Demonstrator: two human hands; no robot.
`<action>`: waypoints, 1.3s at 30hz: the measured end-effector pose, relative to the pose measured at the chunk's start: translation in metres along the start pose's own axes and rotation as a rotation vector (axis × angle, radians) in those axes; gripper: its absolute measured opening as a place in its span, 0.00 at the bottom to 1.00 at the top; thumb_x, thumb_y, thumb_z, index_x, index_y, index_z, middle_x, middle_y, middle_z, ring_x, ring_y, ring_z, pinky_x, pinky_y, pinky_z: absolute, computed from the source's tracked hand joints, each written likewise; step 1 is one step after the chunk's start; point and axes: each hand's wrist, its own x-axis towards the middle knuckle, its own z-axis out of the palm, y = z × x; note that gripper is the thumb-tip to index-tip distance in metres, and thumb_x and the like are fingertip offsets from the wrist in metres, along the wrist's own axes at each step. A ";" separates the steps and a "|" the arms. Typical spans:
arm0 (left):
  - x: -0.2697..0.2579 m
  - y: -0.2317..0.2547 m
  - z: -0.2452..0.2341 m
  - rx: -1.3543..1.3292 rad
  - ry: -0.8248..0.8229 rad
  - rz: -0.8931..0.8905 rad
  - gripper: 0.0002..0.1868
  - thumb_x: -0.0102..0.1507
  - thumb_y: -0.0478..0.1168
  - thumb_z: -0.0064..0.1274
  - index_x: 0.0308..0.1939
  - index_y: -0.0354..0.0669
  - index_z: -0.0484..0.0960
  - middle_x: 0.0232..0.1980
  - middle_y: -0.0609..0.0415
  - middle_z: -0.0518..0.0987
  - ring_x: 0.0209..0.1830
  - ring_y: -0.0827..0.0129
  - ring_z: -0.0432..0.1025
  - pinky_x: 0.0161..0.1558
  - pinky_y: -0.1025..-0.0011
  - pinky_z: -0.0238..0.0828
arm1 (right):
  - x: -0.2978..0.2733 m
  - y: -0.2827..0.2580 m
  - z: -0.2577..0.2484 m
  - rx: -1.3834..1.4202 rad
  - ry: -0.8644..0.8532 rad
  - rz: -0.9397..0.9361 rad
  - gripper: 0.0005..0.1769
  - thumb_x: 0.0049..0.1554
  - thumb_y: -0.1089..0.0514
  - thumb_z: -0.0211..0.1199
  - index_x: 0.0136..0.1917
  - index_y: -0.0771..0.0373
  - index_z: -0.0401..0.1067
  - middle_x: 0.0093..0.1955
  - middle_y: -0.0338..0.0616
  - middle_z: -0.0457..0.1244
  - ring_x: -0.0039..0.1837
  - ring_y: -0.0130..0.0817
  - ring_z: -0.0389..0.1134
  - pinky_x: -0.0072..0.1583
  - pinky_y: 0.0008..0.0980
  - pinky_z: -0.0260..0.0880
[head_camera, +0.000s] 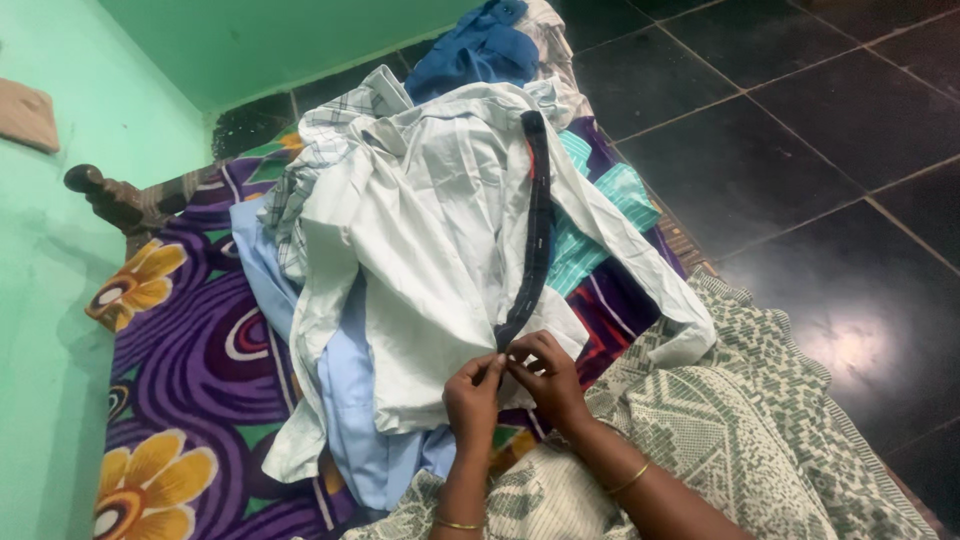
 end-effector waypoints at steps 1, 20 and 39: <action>0.002 -0.003 0.001 -0.018 -0.001 -0.050 0.13 0.61 0.43 0.62 0.42 0.35 0.90 0.33 0.51 0.87 0.31 0.72 0.77 0.37 0.73 0.73 | 0.001 0.002 0.000 0.012 -0.010 0.012 0.09 0.53 0.65 0.70 0.49 0.63 0.76 0.49 0.39 0.64 0.51 0.27 0.71 0.49 0.26 0.75; 0.018 -0.044 0.008 -0.623 -0.054 -0.367 0.09 0.60 0.36 0.63 0.41 0.34 0.88 0.37 0.52 0.85 0.35 0.70 0.76 0.41 0.76 0.74 | 0.001 0.026 0.001 0.162 -0.059 0.109 0.10 0.56 0.64 0.67 0.52 0.65 0.78 0.50 0.41 0.72 0.51 0.28 0.74 0.54 0.28 0.75; 0.030 -0.077 0.008 -0.880 -0.186 -0.445 0.08 0.60 0.35 0.63 0.41 0.35 0.87 0.40 0.52 0.84 0.41 0.67 0.76 0.48 0.72 0.72 | 0.011 0.067 0.005 0.544 -0.133 0.291 0.09 0.54 0.71 0.66 0.50 0.70 0.77 0.47 0.46 0.71 0.50 0.31 0.72 0.56 0.30 0.75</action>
